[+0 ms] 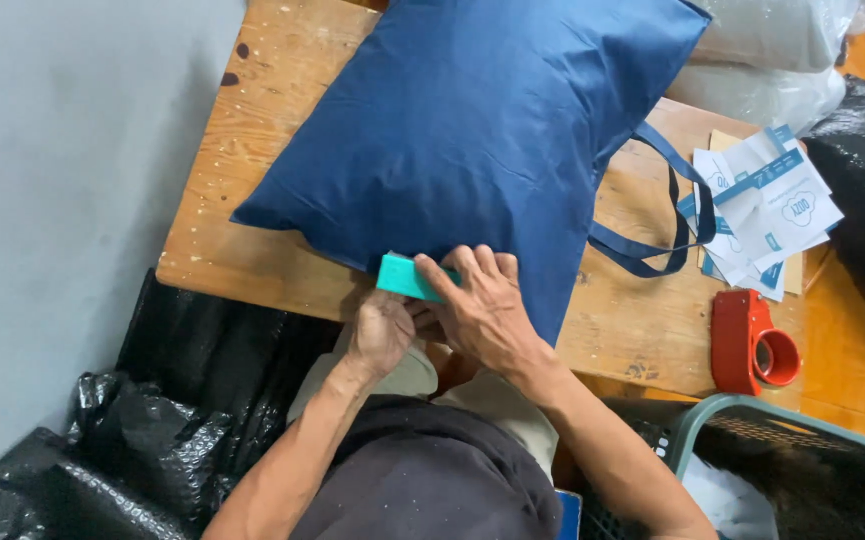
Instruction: Cleaning the surface of a blue fabric bag using a green cleaning block at a workshop table.
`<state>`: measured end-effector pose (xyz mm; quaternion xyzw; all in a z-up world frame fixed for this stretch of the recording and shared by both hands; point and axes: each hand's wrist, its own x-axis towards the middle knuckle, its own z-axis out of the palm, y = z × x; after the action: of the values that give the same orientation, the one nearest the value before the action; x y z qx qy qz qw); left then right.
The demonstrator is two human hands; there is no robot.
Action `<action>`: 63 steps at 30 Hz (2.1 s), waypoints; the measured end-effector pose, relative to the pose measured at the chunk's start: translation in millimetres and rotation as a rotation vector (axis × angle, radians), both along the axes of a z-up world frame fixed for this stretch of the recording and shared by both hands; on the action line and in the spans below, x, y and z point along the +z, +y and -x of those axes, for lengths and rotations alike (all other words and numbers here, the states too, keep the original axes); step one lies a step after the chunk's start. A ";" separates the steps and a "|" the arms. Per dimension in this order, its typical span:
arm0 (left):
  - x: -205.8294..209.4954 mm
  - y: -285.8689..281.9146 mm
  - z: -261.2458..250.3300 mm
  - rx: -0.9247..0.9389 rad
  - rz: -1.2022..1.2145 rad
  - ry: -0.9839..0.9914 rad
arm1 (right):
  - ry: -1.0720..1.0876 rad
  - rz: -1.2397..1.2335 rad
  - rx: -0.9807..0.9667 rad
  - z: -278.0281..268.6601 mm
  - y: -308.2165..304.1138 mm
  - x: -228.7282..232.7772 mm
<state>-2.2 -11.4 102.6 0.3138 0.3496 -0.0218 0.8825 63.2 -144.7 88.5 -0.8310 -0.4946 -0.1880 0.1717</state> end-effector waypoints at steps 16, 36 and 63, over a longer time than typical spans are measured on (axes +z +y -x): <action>-94.4 -25.0 -4.6 -0.095 0.096 -0.164 | 0.154 0.024 -0.027 8.4 -50.8 16.3; -107.5 -83.1 15.3 -0.181 0.065 -0.033 | 0.211 0.006 -0.187 56.0 -138.8 -26.4; -134.3 -57.1 28.6 0.074 -0.405 -0.208 | 0.166 0.090 -0.178 74.9 -95.2 19.8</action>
<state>-30.8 -68.5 -31.7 0.4720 0.2652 0.1140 0.8330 -11.7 -239.9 108.3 -0.8912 -0.4108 -0.1108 0.1571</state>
